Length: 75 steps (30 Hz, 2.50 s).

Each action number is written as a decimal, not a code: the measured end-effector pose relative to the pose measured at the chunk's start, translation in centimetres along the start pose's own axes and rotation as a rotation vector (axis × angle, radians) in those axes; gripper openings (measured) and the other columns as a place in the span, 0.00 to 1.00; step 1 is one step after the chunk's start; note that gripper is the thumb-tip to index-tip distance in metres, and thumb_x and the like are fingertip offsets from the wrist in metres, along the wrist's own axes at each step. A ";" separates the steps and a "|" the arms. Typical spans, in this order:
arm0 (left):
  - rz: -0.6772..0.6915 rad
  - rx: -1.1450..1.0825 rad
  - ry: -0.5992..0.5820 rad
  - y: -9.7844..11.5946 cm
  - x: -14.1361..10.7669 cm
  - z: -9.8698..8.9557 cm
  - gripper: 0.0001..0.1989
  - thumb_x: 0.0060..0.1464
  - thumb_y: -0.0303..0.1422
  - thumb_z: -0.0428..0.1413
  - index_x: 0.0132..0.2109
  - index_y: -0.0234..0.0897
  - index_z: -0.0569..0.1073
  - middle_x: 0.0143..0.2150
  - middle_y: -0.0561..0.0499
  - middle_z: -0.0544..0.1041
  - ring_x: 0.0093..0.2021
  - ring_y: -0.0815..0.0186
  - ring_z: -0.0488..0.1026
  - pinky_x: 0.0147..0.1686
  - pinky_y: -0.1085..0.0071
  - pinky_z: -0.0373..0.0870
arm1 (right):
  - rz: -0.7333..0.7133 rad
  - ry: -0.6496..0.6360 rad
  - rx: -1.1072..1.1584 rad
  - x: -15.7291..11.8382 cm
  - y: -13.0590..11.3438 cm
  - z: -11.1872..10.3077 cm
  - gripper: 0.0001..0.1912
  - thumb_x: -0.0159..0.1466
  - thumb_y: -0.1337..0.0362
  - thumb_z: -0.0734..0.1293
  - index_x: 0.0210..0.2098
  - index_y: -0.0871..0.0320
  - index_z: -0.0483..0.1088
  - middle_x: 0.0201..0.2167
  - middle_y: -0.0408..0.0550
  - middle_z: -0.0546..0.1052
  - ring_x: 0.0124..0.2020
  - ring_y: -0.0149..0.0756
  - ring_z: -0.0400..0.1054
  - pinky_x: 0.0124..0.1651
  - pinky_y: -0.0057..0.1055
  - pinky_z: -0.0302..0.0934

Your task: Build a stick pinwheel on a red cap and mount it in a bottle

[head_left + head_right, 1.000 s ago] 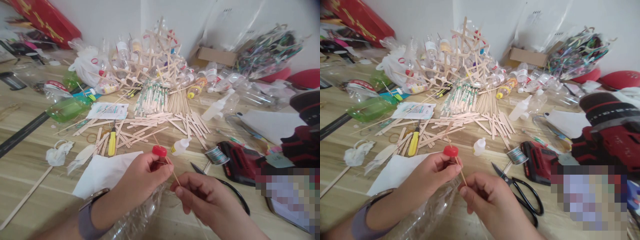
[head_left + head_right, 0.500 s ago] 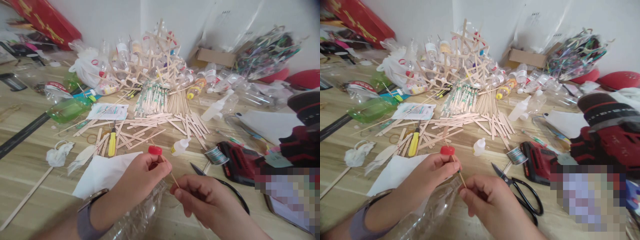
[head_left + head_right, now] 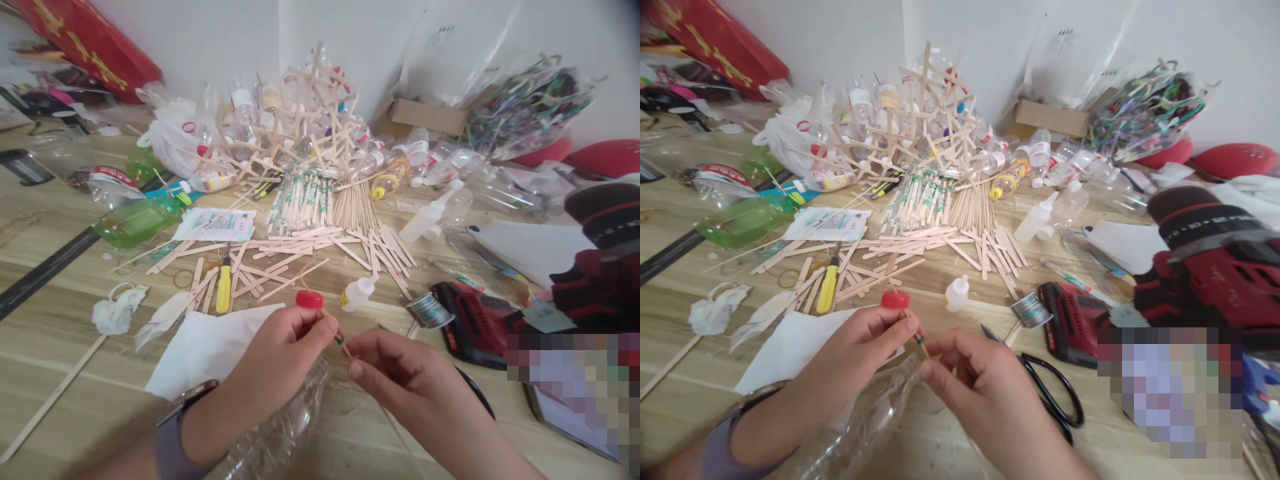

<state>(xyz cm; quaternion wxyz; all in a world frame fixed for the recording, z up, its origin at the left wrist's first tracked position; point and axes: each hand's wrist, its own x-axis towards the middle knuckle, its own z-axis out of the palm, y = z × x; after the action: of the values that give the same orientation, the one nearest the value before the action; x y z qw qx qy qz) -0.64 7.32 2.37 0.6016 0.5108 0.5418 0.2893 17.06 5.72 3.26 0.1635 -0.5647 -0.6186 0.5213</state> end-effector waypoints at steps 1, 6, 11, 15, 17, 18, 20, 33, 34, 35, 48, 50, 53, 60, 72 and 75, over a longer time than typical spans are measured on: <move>0.015 -0.003 -0.007 0.0 0.0 0.0 0.19 0.57 0.46 0.50 0.28 0.36 0.72 0.25 0.54 0.69 0.28 0.67 0.65 0.27 0.73 0.58 | -0.010 0.041 -0.021 0.1 0.0 0.1 0.15 0.61 0.51 0.63 0.34 0.56 0.71 0.20 0.40 0.65 0.22 0.30 0.55 0.24 0.27 0.50; 0.038 -0.007 -0.037 -0.1 0.0 0.2 0.17 0.58 0.42 0.50 0.28 0.36 0.72 0.27 0.53 0.73 0.30 0.66 0.68 0.28 0.72 0.59 | -0.049 0.130 -0.110 0.6 -0.8 0.4 0.10 0.59 0.56 0.64 0.30 0.56 0.71 0.19 0.40 0.64 0.20 0.30 0.56 0.22 0.27 0.48; 0.043 0.019 -0.029 0.0 0.0 0.2 0.16 0.57 0.41 0.51 0.28 0.36 0.73 0.27 0.52 0.73 0.30 0.65 0.68 0.28 0.72 0.59 | -0.080 0.150 -0.126 0.8 -1.0 0.6 0.10 0.59 0.57 0.65 0.25 0.55 0.67 0.19 0.39 0.65 0.19 0.29 0.56 0.21 0.26 0.48; 0.050 0.048 -0.047 0.2 0.0 0.2 0.15 0.57 0.40 0.50 0.29 0.35 0.73 0.25 0.53 0.71 0.28 0.66 0.66 0.28 0.72 0.58 | -0.136 0.191 -0.164 0.9 -0.7 0.7 0.07 0.57 0.59 0.65 0.25 0.55 0.68 0.18 0.39 0.65 0.19 0.29 0.57 0.21 0.26 0.49; 0.057 0.052 -0.053 0.2 0.0 0.2 0.15 0.57 0.40 0.50 0.30 0.35 0.73 0.26 0.53 0.70 0.28 0.66 0.65 0.28 0.72 0.58 | -0.170 0.218 -0.201 0.9 -0.6 0.7 0.08 0.57 0.60 0.65 0.24 0.55 0.67 0.17 0.39 0.65 0.18 0.29 0.57 0.20 0.25 0.49; 0.060 0.054 -0.052 0.2 0.0 0.2 0.14 0.57 0.39 0.50 0.30 0.35 0.73 0.26 0.53 0.70 0.29 0.66 0.65 0.28 0.72 0.58 | -0.178 0.229 -0.216 0.9 -0.6 0.7 0.09 0.57 0.61 0.64 0.23 0.55 0.66 0.17 0.39 0.64 0.18 0.29 0.57 0.20 0.25 0.49; 0.065 0.061 -0.050 0.1 -0.1 0.3 0.14 0.56 0.38 0.50 0.30 0.34 0.73 0.26 0.54 0.68 0.29 0.67 0.63 0.29 0.72 0.57 | -0.182 0.242 -0.233 0.8 -0.6 0.8 0.10 0.58 0.60 0.63 0.21 0.55 0.64 0.16 0.39 0.64 0.18 0.29 0.57 0.20 0.25 0.48; 0.119 0.086 -0.009 0.3 -0.4 0.3 0.17 0.58 0.39 0.50 0.24 0.37 0.64 0.21 0.59 0.59 0.23 0.71 0.56 0.23 0.74 0.51 | -0.057 0.197 0.009 1.3 -0.9 0.6 0.15 0.55 0.53 0.63 0.20 0.55 0.62 0.16 0.38 0.60 0.19 0.28 0.53 0.21 0.26 0.47; 0.120 0.086 -0.011 0.3 -0.4 0.3 0.17 0.58 0.39 0.50 0.24 0.37 0.64 0.21 0.59 0.59 0.23 0.71 0.56 0.23 0.74 0.51 | -0.040 0.178 0.050 1.4 -0.9 0.7 0.15 0.55 0.53 0.64 0.20 0.56 0.63 0.16 0.39 0.62 0.19 0.28 0.55 0.22 0.26 0.49; 0.120 0.087 -0.014 0.3 -0.4 0.3 0.17 0.58 0.39 0.50 0.24 0.37 0.65 0.21 0.59 0.60 0.24 0.71 0.56 0.23 0.74 0.51 | -0.019 0.151 0.104 1.4 -0.9 0.7 0.15 0.54 0.52 0.64 0.20 0.56 0.63 0.16 0.39 0.64 0.18 0.28 0.58 0.22 0.26 0.51; 0.081 0.082 -0.010 -0.6 -0.1 0.3 0.25 0.59 0.55 0.45 0.30 0.38 0.69 0.32 0.50 0.72 0.38 0.61 0.68 0.30 0.71 0.59 | 0.098 0.048 0.526 1.5 -0.1 0.4 0.21 0.54 0.51 0.71 0.19 0.59 0.63 0.12 0.35 0.66 0.08 0.16 0.49 0.13 0.19 0.38; 0.100 0.100 0.011 -0.5 -0.1 0.3 0.24 0.57 0.55 0.47 0.37 0.39 0.73 0.40 0.48 0.75 0.44 0.58 0.69 0.35 0.69 0.62 | 0.098 0.055 0.555 1.4 -0.1 0.3 0.20 0.54 0.52 0.71 0.18 0.59 0.63 0.12 0.35 0.66 0.08 0.16 0.49 0.13 0.19 0.38; 0.101 0.146 0.058 -0.3 -0.1 0.3 0.25 0.56 0.54 0.50 0.49 0.40 0.71 0.50 0.46 0.73 0.49 0.57 0.67 0.40 0.67 0.64 | 0.092 0.070 0.572 1.4 -0.2 0.1 0.19 0.53 0.55 0.73 0.18 0.59 0.63 0.12 0.35 0.67 0.08 0.16 0.50 0.14 0.19 0.39; 0.073 0.168 0.099 -0.1 -0.2 0.0 0.15 0.56 0.46 0.53 0.43 0.40 0.67 0.37 0.53 0.70 0.35 0.64 0.66 0.34 0.69 0.62 | 0.063 0.102 0.620 1.6 0.0 -0.3 0.19 0.52 0.56 0.73 0.18 0.59 0.63 0.12 0.36 0.68 0.08 0.17 0.50 0.14 0.20 0.38; 0.067 0.055 -0.065 0.1 -0.5 0.4 0.09 0.55 0.37 0.55 0.37 0.38 0.76 0.30 0.53 0.75 0.30 0.66 0.68 0.29 0.73 0.62 | 0.071 0.086 0.630 1.3 0.0 0.3 0.21 0.55 0.53 0.71 0.18 0.58 0.61 0.13 0.36 0.68 0.09 0.17 0.50 0.14 0.21 0.38; 0.057 0.038 -0.053 0.1 -0.5 0.4 0.09 0.54 0.37 0.55 0.37 0.38 0.77 0.30 0.53 0.75 0.30 0.66 0.68 0.30 0.72 0.62 | 0.081 0.075 0.632 1.2 -0.1 0.5 0.21 0.55 0.52 0.71 0.18 0.58 0.61 0.13 0.36 0.68 0.09 0.17 0.50 0.14 0.21 0.38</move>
<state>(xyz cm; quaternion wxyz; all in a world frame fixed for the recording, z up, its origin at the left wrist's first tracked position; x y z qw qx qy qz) -0.34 6.83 2.61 0.5975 0.5448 0.5161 0.2826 16.21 6.56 2.61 0.3327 -0.5289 -0.3968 0.6724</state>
